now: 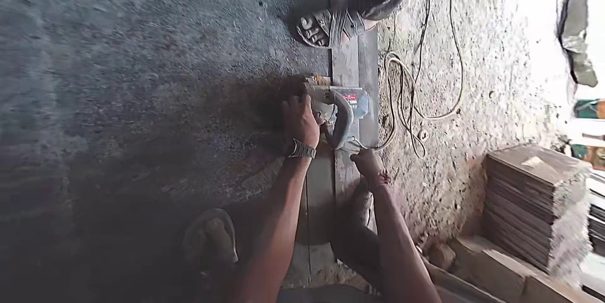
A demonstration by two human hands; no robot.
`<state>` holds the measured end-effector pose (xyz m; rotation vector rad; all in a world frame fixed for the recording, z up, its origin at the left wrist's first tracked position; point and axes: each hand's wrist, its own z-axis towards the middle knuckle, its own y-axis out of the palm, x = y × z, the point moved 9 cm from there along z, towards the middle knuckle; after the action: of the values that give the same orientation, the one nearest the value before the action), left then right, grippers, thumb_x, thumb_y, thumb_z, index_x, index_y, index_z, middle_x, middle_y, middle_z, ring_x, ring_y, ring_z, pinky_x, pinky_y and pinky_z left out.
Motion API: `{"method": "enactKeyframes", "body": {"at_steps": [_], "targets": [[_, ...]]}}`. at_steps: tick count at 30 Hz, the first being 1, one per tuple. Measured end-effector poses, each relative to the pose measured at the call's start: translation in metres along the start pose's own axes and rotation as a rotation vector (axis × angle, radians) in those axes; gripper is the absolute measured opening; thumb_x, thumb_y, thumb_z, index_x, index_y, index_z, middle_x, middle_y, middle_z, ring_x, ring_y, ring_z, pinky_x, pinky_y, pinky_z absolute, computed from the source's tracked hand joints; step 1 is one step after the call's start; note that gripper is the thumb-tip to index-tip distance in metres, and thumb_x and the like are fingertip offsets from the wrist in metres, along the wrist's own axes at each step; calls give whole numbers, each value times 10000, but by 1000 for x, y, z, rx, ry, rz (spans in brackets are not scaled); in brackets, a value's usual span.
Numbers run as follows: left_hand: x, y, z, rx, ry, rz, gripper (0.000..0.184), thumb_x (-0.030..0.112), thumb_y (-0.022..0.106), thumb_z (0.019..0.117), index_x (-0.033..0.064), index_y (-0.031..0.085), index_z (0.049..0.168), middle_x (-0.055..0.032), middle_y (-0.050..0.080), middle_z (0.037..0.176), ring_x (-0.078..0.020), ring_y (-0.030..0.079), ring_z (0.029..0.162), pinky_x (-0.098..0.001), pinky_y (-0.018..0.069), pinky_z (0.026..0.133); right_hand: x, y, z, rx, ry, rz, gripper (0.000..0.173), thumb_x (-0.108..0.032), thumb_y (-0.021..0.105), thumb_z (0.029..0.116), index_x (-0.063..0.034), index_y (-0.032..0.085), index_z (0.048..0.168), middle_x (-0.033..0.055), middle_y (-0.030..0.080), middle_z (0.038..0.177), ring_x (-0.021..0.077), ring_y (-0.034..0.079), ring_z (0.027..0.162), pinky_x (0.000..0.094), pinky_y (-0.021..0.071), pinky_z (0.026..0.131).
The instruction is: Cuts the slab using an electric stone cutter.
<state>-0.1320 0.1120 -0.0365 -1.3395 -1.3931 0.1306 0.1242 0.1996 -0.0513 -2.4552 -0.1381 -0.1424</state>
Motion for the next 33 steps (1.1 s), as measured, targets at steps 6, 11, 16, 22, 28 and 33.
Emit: {"method": "enactKeyframes", "body": {"at_steps": [6, 11, 16, 22, 28, 33], "targets": [[5, -3, -3, 34, 21, 28, 624, 209, 917, 765, -27, 638, 1272, -297, 607, 1297, -492, 551, 1235, -607, 450, 1048, -61, -53, -61, 666, -433, 779, 388, -302, 500, 1079, 53, 635, 1154, 184, 693, 982, 281, 691, 907, 462, 558, 857], [12, -10, -3, 47, -23, 89, 459, 71, 808, 860, -27, 648, 1279, -277, 631, 1287, -465, 558, 1257, -574, 427, 1088, -103, -31, -57, 655, -499, 881, 660, -489, 669, 903, 37, 567, 1289, 178, 703, 1045, 298, 700, 908, 488, 565, 794], [23, -13, -4, 74, 6, 163, 334, -8, 664, 932, -38, 660, 1265, -278, 651, 1267, -445, 591, 1242, -541, 430, 1101, -101, -39, -50, 508, -378, 860, 612, -549, 735, 863, -51, 657, 1210, 113, 745, 916, 293, 730, 814, 522, 566, 713], [36, -13, -10, 72, 23, 171, 313, 76, 648, 971, -69, 648, 1248, -292, 650, 1250, -429, 606, 1223, -528, 446, 1088, -96, -39, -43, 332, -364, 914, 635, -648, 703, 856, -109, 681, 1192, 87, 754, 918, 287, 733, 803, 526, 563, 684], [46, -18, -5, 39, -41, 245, 292, 85, 583, 1013, -61, 641, 1259, -272, 651, 1263, -399, 602, 1245, -496, 442, 1105, -100, -45, -43, 312, -380, 944, 599, -606, 712, 865, -112, 687, 1202, 89, 762, 917, 297, 739, 806, 538, 559, 680], [22, -14, 1, 65, -44, 71, 277, 19, 536, 1027, -51, 641, 1273, -289, 628, 1293, -431, 572, 1278, -559, 425, 1115, -106, -40, -40, 401, -305, 872, 545, -517, 747, 855, -102, 679, 1202, 93, 750, 850, 306, 729, 757, 535, 555, 662]]}}
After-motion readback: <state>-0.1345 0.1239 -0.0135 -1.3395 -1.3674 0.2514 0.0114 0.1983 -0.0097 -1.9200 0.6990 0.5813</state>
